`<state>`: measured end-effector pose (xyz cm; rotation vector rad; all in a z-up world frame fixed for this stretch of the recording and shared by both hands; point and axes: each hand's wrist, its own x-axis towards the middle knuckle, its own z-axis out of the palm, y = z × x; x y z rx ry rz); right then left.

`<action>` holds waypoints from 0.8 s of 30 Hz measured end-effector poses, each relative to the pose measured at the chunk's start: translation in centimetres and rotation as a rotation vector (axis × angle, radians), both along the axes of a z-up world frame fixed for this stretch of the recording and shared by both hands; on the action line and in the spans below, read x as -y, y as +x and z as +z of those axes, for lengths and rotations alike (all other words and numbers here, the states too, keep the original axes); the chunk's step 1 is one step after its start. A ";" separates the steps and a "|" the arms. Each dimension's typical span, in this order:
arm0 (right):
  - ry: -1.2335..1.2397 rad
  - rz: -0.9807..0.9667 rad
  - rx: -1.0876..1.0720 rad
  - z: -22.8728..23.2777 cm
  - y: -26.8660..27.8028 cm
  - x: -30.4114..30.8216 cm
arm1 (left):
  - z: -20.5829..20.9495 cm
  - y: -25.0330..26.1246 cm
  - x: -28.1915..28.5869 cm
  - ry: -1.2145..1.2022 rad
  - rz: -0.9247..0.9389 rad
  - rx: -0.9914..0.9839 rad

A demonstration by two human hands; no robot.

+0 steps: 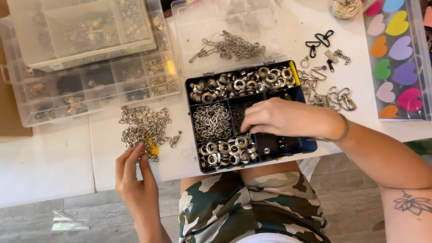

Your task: Sorting various metal hardware components like chains, rings, and clasps into a divided organizer box.

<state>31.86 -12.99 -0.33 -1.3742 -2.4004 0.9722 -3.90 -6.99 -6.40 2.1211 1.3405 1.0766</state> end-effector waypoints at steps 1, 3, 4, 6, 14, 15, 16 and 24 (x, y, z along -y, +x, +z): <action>-0.046 0.011 0.004 -0.2 0.3 -0.4 | 0.1 -0.3 -0.1 0.040 0.021 -0.025; -0.085 -0.005 0.023 0.3 0.4 -0.3 | -1.1 -0.5 -0.1 0.047 0.017 -0.077; -0.124 -0.033 0.044 0.6 0.3 -0.5 | -1.6 -0.8 -0.2 0.052 -0.001 -0.127; -0.115 -0.042 0.102 1.2 -0.1 -0.6 | -2.4 -0.1 0.1 0.037 -0.009 -0.171; 0.037 -0.123 0.457 2.2 0.2 -0.5 | -3.0 2.2 -0.1 0.059 0.009 -0.281; 0.064 -0.155 0.480 2.8 -0.8 -0.6 | -2.9 2.4 -0.1 0.081 0.007 -0.273; 0.092 -0.187 0.501 3.4 -1.8 -0.8 | -2.8 2.6 -0.1 0.103 0.005 -0.265; 0.323 -0.031 0.117 2.0 -11.7 -6.2 | -1.0 2.7 -1.5 0.024 -0.048 -0.049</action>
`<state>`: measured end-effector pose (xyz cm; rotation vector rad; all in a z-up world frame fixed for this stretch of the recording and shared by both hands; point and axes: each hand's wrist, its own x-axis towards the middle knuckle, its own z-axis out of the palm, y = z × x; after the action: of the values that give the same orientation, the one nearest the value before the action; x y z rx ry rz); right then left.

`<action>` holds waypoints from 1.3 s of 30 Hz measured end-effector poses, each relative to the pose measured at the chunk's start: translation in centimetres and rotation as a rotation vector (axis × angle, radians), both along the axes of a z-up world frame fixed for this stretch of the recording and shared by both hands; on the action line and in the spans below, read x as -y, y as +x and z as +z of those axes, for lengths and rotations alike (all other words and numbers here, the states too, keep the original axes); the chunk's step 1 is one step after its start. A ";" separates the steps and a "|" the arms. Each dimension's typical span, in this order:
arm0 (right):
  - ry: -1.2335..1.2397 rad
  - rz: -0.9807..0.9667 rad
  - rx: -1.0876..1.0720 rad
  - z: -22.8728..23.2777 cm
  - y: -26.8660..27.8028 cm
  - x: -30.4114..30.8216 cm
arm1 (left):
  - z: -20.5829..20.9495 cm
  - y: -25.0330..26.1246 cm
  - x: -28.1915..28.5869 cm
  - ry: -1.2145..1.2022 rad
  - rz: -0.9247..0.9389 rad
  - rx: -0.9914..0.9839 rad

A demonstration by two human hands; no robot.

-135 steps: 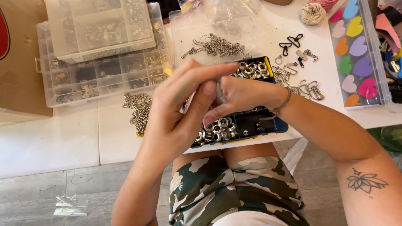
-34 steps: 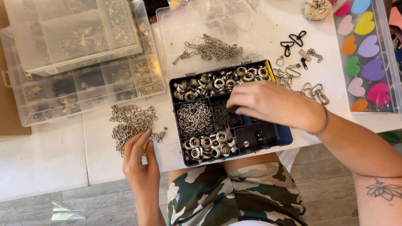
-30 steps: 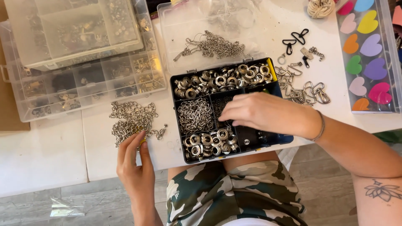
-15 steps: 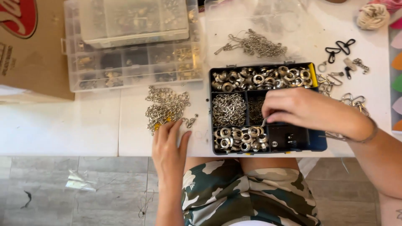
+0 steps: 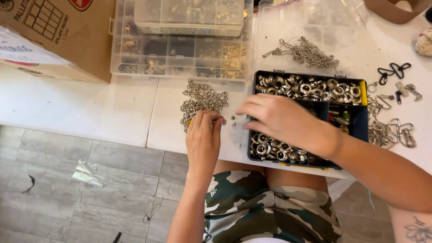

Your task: Sorting various metal hardware components like chains, rings, and clasps into a divided organizer box.

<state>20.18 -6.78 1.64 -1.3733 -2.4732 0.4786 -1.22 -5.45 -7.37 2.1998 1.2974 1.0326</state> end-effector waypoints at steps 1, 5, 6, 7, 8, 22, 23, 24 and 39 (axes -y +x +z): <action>-0.021 0.003 -0.080 -0.1 -1.3 -0.9 | 0.4 0.0 -0.2 -0.025 0.003 0.080; -0.283 0.035 -0.317 -1.1 -4.0 -3.7 | 5.1 0.1 -1.1 -0.165 -0.130 0.351; -0.321 0.022 -0.386 -4.0 -3.6 -4.6 | 6.3 0.1 -1.5 -0.185 -0.211 0.484; -0.359 0.011 -0.456 -7.0 -3.4 -5.6 | 7.5 -0.1 -1.8 -0.203 -0.291 0.615; -0.358 0.014 -0.455 -5.7 -3.8 -5.5 | 8.9 -0.4 -1.6 -0.201 -0.289 0.616; -0.249 -0.106 -0.633 9.4 -1.5 -1.9 | 8.4 -1.4 -3.6 -0.265 -0.481 0.857; -0.244 -0.111 -0.634 10.0 -1.2 -1.5 | 7.4 -0.8 -3.5 -0.265 -0.488 0.855; -0.252 -0.132 -0.630 10.7 -0.8 -1.2 | 6.4 0.0 -3.4 -0.375 -0.540 0.843; -0.319 -0.358 -0.206 6.5 4.9 1.7 | 3.8 6.1 -0.9 -0.091 -0.493 0.271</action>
<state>25.12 -8.51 8.14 -1.7418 -1.9895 0.9033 4.84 -4.53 -3.52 2.0690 0.6251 1.0009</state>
